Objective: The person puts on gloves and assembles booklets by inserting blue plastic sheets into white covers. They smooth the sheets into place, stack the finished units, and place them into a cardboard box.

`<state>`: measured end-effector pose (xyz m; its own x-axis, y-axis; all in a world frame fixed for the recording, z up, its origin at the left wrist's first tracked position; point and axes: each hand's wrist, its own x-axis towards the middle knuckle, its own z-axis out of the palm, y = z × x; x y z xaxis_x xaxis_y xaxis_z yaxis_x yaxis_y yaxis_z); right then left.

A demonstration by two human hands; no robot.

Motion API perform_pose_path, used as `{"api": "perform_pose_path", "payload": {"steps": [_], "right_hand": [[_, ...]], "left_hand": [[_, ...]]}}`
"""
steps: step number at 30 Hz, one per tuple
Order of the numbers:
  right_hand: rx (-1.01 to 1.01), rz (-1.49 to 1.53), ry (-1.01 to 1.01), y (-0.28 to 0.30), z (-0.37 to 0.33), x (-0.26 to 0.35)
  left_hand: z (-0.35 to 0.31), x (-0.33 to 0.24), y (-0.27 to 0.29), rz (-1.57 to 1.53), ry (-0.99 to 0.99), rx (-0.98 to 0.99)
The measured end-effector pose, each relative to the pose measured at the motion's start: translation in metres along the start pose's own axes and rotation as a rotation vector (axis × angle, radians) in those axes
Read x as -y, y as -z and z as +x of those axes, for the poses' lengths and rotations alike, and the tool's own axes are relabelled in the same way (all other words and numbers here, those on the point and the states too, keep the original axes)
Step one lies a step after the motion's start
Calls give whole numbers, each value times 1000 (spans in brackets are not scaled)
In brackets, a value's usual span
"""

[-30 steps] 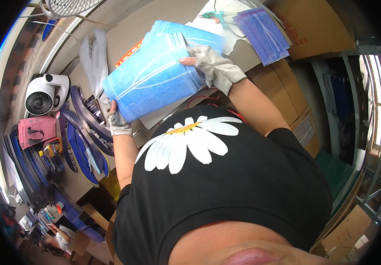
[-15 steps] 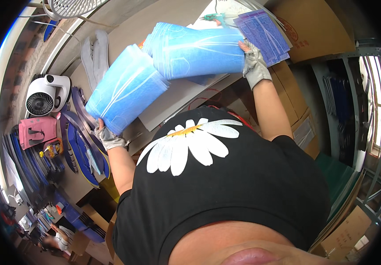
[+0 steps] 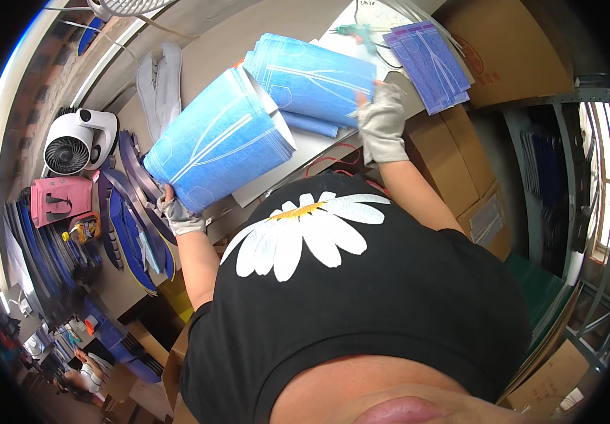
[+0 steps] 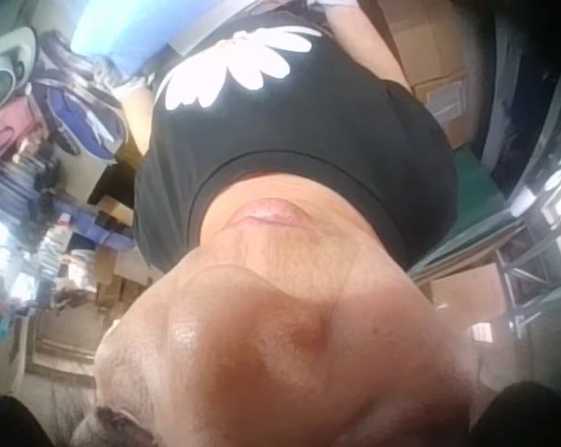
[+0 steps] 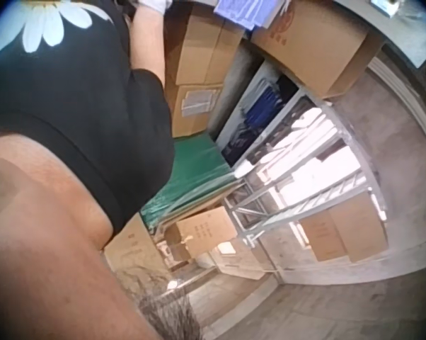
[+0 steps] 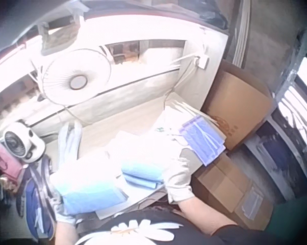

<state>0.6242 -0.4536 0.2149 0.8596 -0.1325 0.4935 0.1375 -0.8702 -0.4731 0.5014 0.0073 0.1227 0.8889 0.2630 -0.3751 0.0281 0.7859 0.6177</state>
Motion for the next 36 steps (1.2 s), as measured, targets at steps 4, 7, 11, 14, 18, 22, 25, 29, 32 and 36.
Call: {"api": "perform_pose_path", "payload": {"steps": [4,7,11,14,18,22,25,29,32,36], "right_hand": [[918,939,-501,7,22,76],[1107,1125,-639,-2,19,92],[985,1358,-751,-6,10,97],[947,1328,-696,-7,9,92],[894,1211,-620,-3,15,65],[587,1063,-551,24,31,19],[373,1025,-506,16,36,-53],[286,1274,-596,29,40,-68],[249,1408,-747,24,31,-65],[258,1373,-871,-8,16,-75]], "left_hand": [[15,13,1,93,32,8],[17,19,-17,114,31,40],[26,20,-13,136,69,66],[38,21,-5,128,70,94],[47,25,-4,110,78,88],[40,17,-20,82,54,99],[32,8,-36,110,-5,112],[25,-7,-20,7,-17,-32],[23,-18,-5,0,-99,-62],[17,-21,-8,-4,-120,-23]]}}
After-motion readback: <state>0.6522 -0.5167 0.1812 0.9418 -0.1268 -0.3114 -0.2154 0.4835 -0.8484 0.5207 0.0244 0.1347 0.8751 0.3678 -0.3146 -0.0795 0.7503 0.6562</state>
